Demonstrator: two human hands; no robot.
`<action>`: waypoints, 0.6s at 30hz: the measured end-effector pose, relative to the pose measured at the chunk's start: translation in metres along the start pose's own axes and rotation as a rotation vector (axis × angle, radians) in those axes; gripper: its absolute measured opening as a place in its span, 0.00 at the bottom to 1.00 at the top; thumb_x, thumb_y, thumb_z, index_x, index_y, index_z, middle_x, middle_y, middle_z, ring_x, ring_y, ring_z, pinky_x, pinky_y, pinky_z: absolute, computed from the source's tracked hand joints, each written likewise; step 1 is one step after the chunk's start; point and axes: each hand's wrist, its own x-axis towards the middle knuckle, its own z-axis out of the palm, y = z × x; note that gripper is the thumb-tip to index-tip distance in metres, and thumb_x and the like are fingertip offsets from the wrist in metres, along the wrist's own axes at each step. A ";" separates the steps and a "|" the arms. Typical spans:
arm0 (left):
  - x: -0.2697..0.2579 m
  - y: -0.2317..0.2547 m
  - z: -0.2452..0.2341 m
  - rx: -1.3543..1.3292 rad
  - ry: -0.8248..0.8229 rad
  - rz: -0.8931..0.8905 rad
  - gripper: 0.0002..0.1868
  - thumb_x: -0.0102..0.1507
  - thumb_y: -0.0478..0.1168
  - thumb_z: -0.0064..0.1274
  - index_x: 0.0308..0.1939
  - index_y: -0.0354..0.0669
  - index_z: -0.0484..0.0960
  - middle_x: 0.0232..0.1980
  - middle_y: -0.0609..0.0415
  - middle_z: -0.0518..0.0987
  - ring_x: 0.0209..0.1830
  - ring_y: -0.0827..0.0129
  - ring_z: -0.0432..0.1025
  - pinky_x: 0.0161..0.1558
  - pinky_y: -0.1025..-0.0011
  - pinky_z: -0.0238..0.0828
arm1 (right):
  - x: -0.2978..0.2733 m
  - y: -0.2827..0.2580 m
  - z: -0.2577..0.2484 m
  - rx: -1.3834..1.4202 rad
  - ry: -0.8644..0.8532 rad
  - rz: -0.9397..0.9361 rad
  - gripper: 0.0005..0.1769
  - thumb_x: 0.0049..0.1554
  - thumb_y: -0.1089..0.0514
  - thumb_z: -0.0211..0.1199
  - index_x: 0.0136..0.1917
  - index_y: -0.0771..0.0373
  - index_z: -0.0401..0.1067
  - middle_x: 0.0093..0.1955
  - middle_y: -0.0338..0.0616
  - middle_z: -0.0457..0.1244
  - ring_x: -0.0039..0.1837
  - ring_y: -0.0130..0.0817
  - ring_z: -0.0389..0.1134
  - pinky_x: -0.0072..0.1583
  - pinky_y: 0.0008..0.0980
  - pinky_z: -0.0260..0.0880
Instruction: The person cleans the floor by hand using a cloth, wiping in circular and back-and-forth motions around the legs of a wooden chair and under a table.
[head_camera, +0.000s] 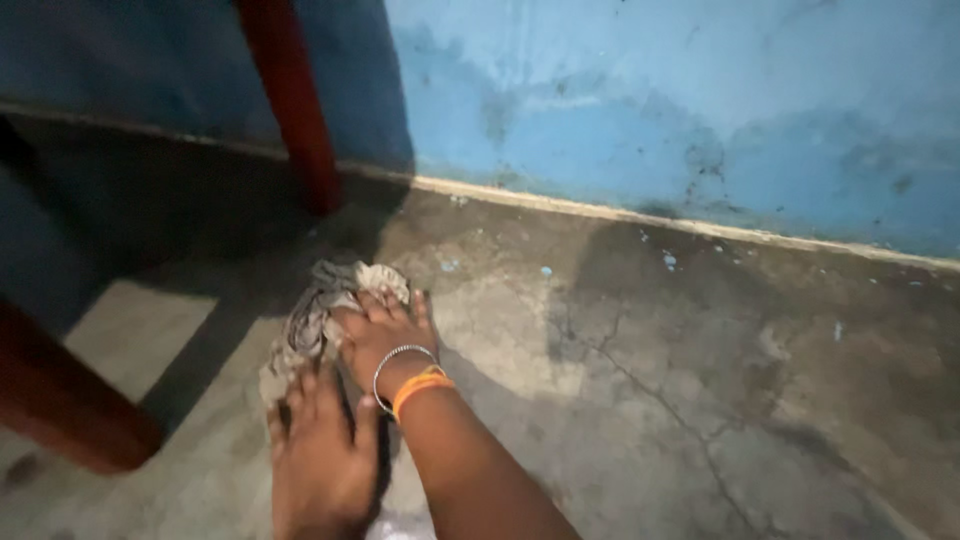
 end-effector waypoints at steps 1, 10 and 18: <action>0.006 -0.005 -0.002 0.050 -0.016 -0.008 0.39 0.64 0.55 0.42 0.74 0.35 0.58 0.77 0.42 0.58 0.80 0.53 0.48 0.76 0.51 0.34 | 0.007 -0.005 0.000 0.027 0.006 -0.006 0.29 0.64 0.43 0.44 0.78 0.38 0.55 0.85 0.38 0.42 0.85 0.41 0.35 0.79 0.59 0.20; 0.000 0.007 -0.010 -0.003 -0.020 -0.017 0.38 0.65 0.53 0.39 0.75 0.36 0.57 0.79 0.42 0.57 0.80 0.53 0.47 0.75 0.52 0.33 | 0.008 0.004 -0.007 0.023 -0.030 -0.076 0.31 0.63 0.42 0.46 0.78 0.42 0.54 0.85 0.42 0.41 0.86 0.45 0.33 0.78 0.60 0.18; 0.031 -0.028 0.035 0.162 -0.016 -0.133 0.32 0.55 0.57 0.49 0.61 0.50 0.79 0.68 0.49 0.73 0.68 0.55 0.68 0.70 0.52 0.60 | 0.056 0.018 -0.039 -0.082 -0.188 -0.150 0.27 0.63 0.40 0.48 0.74 0.40 0.63 0.84 0.46 0.42 0.87 0.45 0.31 0.79 0.59 0.17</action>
